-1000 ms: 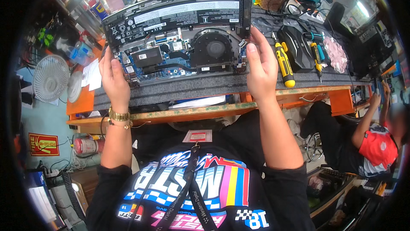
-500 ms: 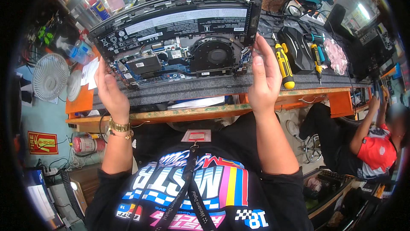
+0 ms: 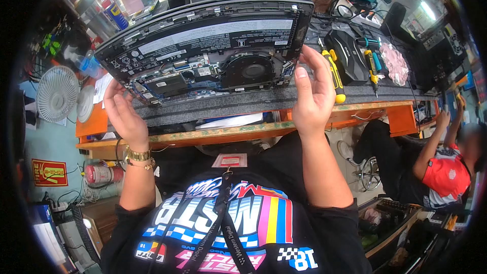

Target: The person opens the casing of a laptop using a small tool, removes the back cover, and uses a screwdriver to work on internal components before closing the laptop and powering it on.

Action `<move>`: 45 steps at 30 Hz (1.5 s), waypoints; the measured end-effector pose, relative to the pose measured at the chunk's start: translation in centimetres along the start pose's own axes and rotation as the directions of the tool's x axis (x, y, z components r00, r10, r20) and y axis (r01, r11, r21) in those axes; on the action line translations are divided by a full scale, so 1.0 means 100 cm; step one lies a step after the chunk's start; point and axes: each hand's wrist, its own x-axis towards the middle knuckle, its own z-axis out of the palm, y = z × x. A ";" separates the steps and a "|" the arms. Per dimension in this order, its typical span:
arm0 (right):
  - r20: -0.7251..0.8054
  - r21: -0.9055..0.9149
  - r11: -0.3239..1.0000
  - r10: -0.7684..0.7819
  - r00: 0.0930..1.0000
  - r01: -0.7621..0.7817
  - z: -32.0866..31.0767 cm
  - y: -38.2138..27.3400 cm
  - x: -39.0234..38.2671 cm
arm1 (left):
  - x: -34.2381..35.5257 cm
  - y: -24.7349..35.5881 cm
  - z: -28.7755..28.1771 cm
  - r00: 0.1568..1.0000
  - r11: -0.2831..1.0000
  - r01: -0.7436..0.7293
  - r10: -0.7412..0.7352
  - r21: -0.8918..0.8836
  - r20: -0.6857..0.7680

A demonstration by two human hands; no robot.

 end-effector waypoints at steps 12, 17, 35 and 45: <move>-0.023 0.037 0.995 0.090 0.996 -0.090 0.005 -0.023 0.014 | 0.018 0.009 -0.011 0.979 0.949 0.183 -0.199 -0.255 -0.038; -0.038 0.101 0.977 0.192 0.981 -0.187 0.002 -0.031 0.013 | 0.026 0.019 -0.019 0.954 0.906 0.274 -0.299 -0.323 -0.030; -0.057 0.134 0.973 0.199 0.978 -0.190 0.000 -0.043 0.008 | 0.033 0.022 -0.040 0.892 0.775 0.448 -0.424 -0.445 0.159; -0.039 0.122 0.980 0.165 0.986 -0.159 -0.002 -0.044 0.007 | 0.031 0.021 -0.040 0.917 0.773 0.398 -0.350 -0.495 0.191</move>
